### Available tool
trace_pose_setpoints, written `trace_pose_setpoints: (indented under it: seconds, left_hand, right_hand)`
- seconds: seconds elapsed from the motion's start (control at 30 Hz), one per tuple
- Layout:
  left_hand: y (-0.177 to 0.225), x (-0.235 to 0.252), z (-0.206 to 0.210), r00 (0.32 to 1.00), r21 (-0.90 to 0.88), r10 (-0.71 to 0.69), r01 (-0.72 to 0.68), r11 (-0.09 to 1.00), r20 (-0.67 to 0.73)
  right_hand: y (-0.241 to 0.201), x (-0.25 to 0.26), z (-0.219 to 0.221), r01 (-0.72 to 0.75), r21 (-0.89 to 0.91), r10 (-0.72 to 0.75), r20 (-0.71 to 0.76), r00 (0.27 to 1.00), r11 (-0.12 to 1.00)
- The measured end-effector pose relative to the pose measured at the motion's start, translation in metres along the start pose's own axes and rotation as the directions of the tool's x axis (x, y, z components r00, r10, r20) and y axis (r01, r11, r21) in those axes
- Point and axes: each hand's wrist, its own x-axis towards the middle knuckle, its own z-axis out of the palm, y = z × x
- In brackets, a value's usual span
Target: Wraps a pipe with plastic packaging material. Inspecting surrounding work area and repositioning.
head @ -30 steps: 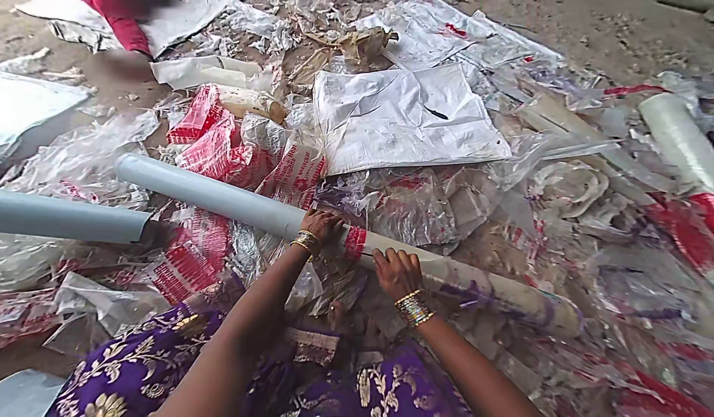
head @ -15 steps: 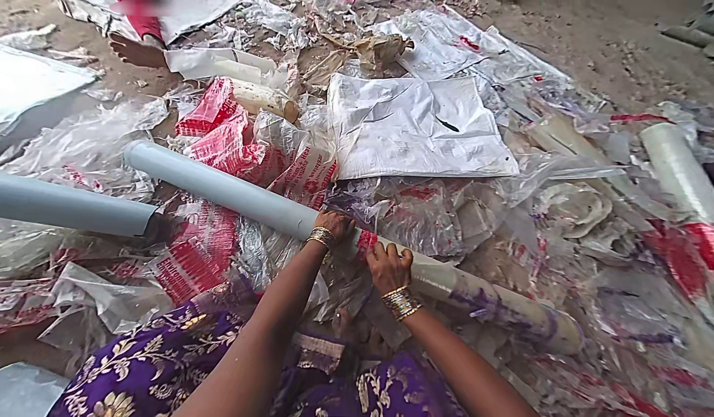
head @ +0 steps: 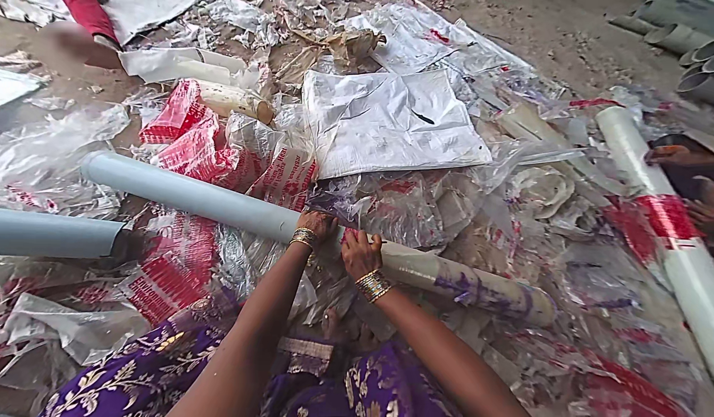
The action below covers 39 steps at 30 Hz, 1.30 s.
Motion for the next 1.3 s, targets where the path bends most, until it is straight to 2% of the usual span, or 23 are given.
trace_pose_setpoints:
  seconds: [0.17,0.33,0.43,0.8,0.93,1.03,1.1,1.17,1.23,1.3]
  left_hand:
    - [0.0,0.002,0.0,1.0,-0.019,-0.02,0.02,1.0,0.005]
    - [-0.002,0.003,-0.002,1.0,-0.044,-0.014,0.015,0.999,0.005]
    - [-0.002,0.003,-0.005,1.0,-0.052,-0.013,0.015,0.999,0.026]
    - [-0.005,-0.003,-0.006,0.999,-0.067,0.036,-0.035,0.997,0.015]
    - [-0.007,-0.005,-0.005,0.999,-0.074,0.044,-0.042,0.996,0.026]
    - [-0.005,-0.005,-0.004,1.0,-0.072,0.028,-0.027,0.997,0.01]
    - [-0.003,-0.004,-0.005,1.0,-0.069,0.017,-0.017,0.997,0.008]
    - [-0.003,-0.003,-0.003,1.0,-0.069,0.019,-0.019,0.997,0.007]
    - [-0.003,-0.001,-0.001,0.999,-0.065,0.031,-0.031,0.997,-0.008]
    - [-0.003,-0.001,-0.002,0.999,-0.063,0.036,-0.037,0.997,-0.011]
  right_hand:
    - [0.008,-0.006,0.019,0.026,-0.046,-0.033,-0.179,0.983,0.999]
    - [0.017,-0.015,0.022,-0.017,-0.002,0.016,-0.214,0.977,1.0]
    - [0.031,-0.024,0.023,-0.012,-0.064,-0.004,-0.233,0.972,0.998]
    - [0.089,-0.066,0.01,-0.039,-0.204,0.007,-0.157,0.988,0.978]
    - [0.113,-0.086,0.002,-0.063,-0.236,0.044,-0.088,0.995,0.97]
    - [0.131,-0.096,-0.011,-0.209,-0.113,0.21,-0.002,0.978,0.971]
    - [0.142,-0.097,-0.022,-0.401,0.071,0.401,0.015,0.916,0.913]
    - [0.146,-0.094,-0.026,-0.474,0.255,0.495,-0.023,0.869,0.843]
    - [0.139,-0.088,-0.022,-0.408,0.376,0.45,-0.028,0.893,0.832]
    - [0.13,-0.079,-0.017,-0.329,0.419,0.313,0.108,0.944,0.846]
